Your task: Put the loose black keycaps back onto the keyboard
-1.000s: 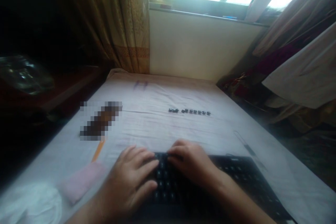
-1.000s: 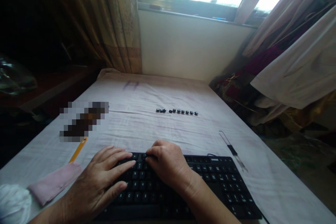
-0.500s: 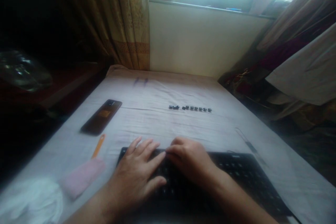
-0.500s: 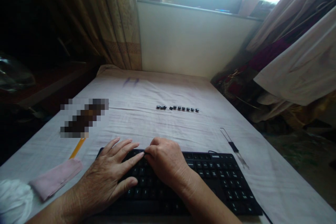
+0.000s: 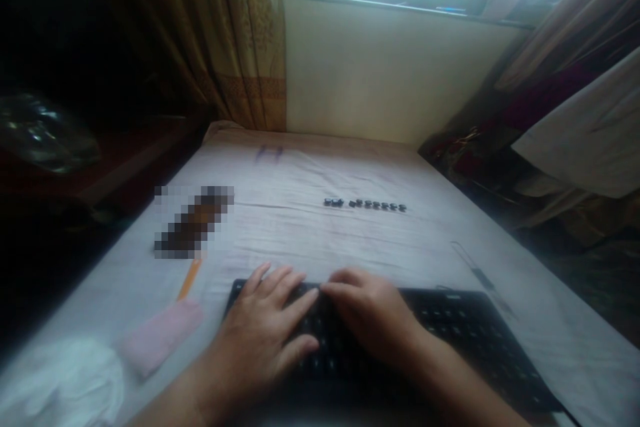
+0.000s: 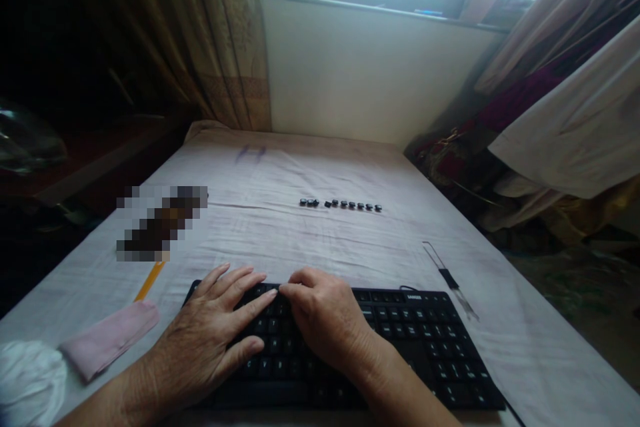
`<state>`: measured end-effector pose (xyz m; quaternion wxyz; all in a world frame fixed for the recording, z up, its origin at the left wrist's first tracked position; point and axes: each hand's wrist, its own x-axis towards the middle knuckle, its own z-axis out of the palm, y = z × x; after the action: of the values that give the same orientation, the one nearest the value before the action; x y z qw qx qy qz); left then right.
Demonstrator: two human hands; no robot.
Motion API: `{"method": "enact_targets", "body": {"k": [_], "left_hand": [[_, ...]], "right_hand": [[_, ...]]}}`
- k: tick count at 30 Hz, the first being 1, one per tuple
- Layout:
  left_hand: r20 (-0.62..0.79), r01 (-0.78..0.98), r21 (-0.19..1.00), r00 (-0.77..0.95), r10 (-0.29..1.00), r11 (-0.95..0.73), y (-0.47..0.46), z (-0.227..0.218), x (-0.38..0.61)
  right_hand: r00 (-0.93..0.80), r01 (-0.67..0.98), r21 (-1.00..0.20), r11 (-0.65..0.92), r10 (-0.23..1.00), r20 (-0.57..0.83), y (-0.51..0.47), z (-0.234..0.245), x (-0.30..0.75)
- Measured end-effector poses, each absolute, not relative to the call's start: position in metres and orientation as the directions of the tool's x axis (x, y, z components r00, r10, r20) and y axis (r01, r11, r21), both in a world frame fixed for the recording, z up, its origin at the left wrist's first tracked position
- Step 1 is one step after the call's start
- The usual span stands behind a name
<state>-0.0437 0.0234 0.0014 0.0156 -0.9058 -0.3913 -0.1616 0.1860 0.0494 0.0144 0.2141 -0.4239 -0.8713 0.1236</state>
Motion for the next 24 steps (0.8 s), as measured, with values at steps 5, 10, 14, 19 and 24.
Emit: {"method": "enact_targets", "body": {"k": [5, 10, 14, 19, 24], "left_hand": [[0.282, 0.721, 0.101, 0.64, 0.714, -0.686, 0.023, 0.002, -0.041], [0.311, 0.723, 0.085, 0.635, 0.708, -0.686, 0.023, 0.001, -0.04], [0.348, 0.728, 0.116, 0.607, 0.714, -0.675, 0.026, 0.007, -0.048], [0.396, 0.787, 0.233, 0.46, 0.795, -0.572, 0.043, 0.011, -0.073], [0.286, 0.804, 0.448, 0.285, 0.915, -0.39, 0.062, -0.005, -0.098]], "right_hand": [[-0.571, 0.731, -0.266, 0.628, 0.777, 0.266, 0.045, 0.015, 0.18], [-0.564, 0.72, -0.298, 0.627, 0.778, 0.277, 0.044, 0.013, 0.18], [-0.495, 0.64, -0.515, 0.571, 0.818, 0.293, 0.052, 0.015, 0.192], [-0.382, 0.687, -0.564, 0.457, 0.888, 0.255, 0.066, 0.021, 0.212], [-0.351, 0.784, -0.476, 0.399, 0.917, 0.19, 0.088, 0.024, 0.224]]}}
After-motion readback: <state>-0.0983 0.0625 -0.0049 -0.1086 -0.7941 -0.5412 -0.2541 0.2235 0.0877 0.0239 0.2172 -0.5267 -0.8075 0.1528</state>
